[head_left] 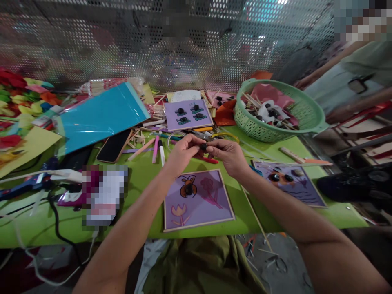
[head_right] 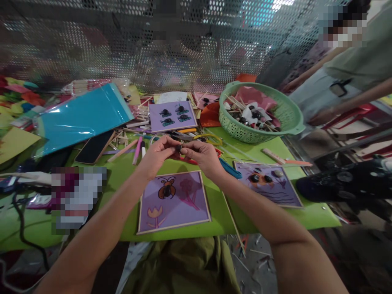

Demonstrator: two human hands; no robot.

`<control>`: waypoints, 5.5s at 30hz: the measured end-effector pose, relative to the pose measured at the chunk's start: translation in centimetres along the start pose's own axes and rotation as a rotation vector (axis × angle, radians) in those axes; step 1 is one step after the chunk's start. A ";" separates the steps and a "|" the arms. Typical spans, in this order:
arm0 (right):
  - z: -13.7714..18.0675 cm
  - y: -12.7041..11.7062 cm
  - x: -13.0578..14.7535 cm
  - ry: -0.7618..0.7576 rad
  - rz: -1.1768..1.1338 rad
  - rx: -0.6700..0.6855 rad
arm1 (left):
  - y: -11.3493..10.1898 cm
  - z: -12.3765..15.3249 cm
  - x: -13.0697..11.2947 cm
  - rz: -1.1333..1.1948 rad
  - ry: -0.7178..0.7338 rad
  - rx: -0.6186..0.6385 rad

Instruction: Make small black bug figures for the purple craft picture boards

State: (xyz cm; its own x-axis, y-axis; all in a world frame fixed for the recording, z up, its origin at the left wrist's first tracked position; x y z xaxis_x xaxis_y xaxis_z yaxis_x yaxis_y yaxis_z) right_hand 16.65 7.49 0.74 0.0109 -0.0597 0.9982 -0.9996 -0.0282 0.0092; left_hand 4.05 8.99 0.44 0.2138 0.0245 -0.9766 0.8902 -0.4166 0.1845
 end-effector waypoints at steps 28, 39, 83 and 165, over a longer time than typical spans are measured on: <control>0.3 -0.4 1.3 -0.054 0.072 -0.011 | 1.6 0.5 -1.2 -0.117 0.128 0.079; 0.7 -0.1 2.6 -0.220 0.387 0.029 | 1.8 0.5 0.2 0.039 0.039 0.057; 1.9 0.9 4.3 -0.380 0.670 0.121 | 2.8 0.9 1.1 0.194 -0.095 0.113; -4.7 3.6 1.9 -0.176 0.222 0.036 | -6.5 -0.5 -0.6 0.160 -0.009 -0.326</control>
State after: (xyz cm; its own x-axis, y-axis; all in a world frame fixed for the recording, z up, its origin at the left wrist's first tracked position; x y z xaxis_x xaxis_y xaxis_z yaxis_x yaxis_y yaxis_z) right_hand 12.92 11.95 2.99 -0.2004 -0.2409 0.9496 -0.9764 -0.0301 -0.2137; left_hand -1.65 12.16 -0.12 0.3590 -0.0260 -0.9330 0.9274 -0.1026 0.3597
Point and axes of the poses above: each hand's wrist, its own z-axis away from the middle knuckle, its own y-axis out of the palm, x = y × z, the point moved 10 cm from there along -z, towards the middle knuckle, and after that the axes turned 4 degrees about y, right-handed, at the moved point
